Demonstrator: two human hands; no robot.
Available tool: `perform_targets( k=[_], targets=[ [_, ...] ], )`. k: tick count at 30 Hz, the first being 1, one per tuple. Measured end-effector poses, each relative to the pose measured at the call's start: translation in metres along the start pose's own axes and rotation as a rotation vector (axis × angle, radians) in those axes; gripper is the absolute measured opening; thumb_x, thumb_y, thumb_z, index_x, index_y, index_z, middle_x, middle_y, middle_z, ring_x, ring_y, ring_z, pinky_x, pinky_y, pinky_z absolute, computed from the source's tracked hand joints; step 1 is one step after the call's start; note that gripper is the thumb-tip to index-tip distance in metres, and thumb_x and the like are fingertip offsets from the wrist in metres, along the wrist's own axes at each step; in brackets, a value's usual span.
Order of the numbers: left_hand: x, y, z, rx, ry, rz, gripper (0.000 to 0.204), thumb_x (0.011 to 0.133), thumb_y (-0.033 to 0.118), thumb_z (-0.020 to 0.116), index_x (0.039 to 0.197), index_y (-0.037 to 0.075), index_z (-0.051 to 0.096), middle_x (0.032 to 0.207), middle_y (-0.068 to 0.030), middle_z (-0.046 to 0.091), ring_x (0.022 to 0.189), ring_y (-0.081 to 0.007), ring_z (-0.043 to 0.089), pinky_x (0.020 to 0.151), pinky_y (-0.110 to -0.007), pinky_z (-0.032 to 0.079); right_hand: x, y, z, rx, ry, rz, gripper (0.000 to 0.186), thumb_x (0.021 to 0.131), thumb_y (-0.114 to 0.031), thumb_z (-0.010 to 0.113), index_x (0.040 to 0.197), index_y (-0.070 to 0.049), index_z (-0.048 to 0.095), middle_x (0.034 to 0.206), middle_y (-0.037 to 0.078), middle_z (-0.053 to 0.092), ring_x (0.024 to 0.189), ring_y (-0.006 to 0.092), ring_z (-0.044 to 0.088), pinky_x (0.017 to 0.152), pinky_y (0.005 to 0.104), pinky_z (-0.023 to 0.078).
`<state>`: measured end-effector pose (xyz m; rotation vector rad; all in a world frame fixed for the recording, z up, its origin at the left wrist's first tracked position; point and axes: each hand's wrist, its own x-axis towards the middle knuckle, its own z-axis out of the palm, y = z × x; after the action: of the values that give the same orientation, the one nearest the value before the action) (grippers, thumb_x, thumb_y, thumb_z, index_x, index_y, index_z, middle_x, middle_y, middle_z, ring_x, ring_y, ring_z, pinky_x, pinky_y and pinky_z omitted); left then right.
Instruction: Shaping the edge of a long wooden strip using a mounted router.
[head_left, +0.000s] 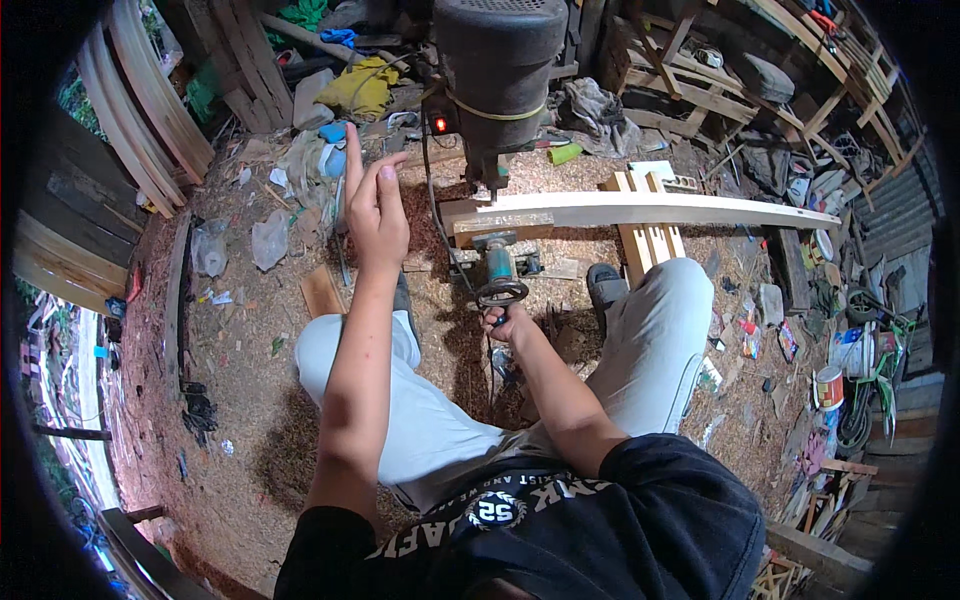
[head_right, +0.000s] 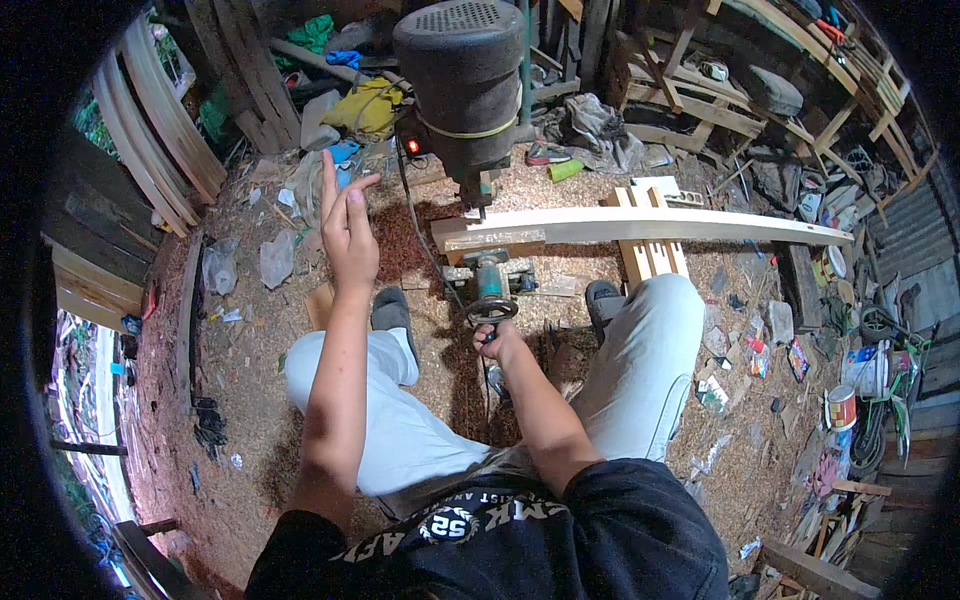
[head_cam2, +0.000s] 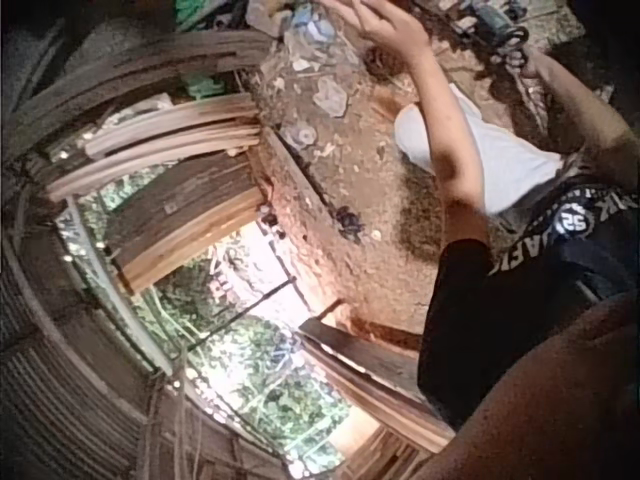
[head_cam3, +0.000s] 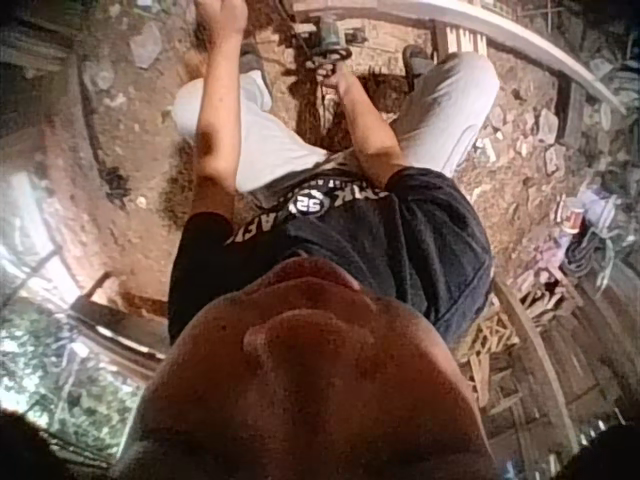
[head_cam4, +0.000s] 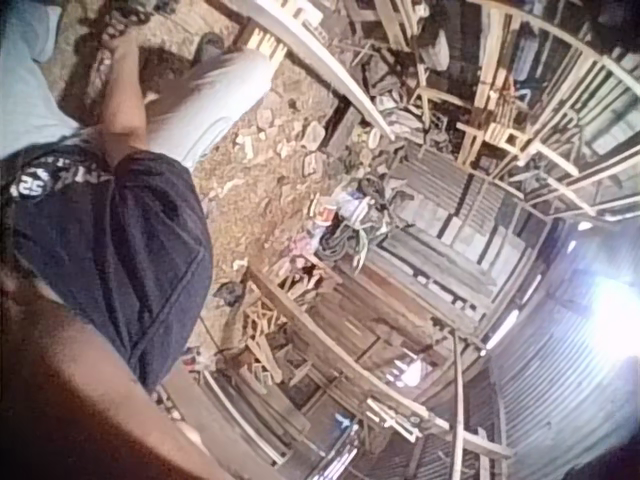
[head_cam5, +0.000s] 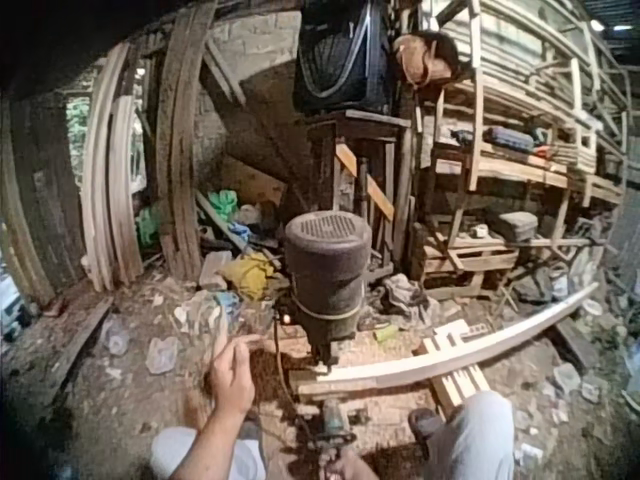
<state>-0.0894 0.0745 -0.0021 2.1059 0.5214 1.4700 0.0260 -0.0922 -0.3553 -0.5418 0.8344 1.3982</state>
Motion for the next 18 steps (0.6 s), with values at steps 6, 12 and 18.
perform_targets(
  k=[6, 12, 18],
  targets=[
    [-0.002, -0.002, 0.006, -0.010, -0.014, 0.026, 0.038, 0.109, 0.028, 0.045, 0.122, 0.001, 0.069, 0.166, -0.0192, 0.033, 0.151, -0.0366, 0.035, 0.118, -0.044, 0.032, -0.011, 0.004, -0.003, -0.041, -0.011, 0.000, 0.034, 0.106, -0.028, 0.039, 0.076, -0.015, 0.049, 0.055, 0.001, 0.045, 0.048, 0.0166, 0.042, 0.049, 0.0325, 0.039],
    [0.005, 0.013, 0.017, 0.062, -0.048, 0.175, 0.041, 0.105, 0.020, 0.050, 0.141, 0.001, 0.055, 0.164, -0.0229, 0.033, 0.151, -0.0402, 0.035, 0.120, -0.046, 0.033, 0.026, -0.012, -0.045, -0.358, 0.148, -0.083, 0.034, 0.105, -0.032, 0.037, 0.087, -0.010, 0.057, 0.065, 0.006, 0.056, 0.054, 0.0238, 0.056, 0.048, 0.0381, 0.049],
    [0.003, 0.019, 0.041, 0.121, -0.116, 0.328, 0.056, 0.098, 0.018, 0.058, 0.151, 0.002, 0.047, 0.163, -0.0252, 0.033, 0.150, -0.0436, 0.034, 0.122, -0.051, 0.030, 0.004, -0.161, -0.007, -1.103, 0.601, -0.939, 0.038, 0.088, -0.024, 0.052, 0.102, 0.008, 0.067, 0.091, 0.025, 0.069, 0.076, 0.0366, 0.067, 0.065, 0.0515, 0.049]
  ],
)
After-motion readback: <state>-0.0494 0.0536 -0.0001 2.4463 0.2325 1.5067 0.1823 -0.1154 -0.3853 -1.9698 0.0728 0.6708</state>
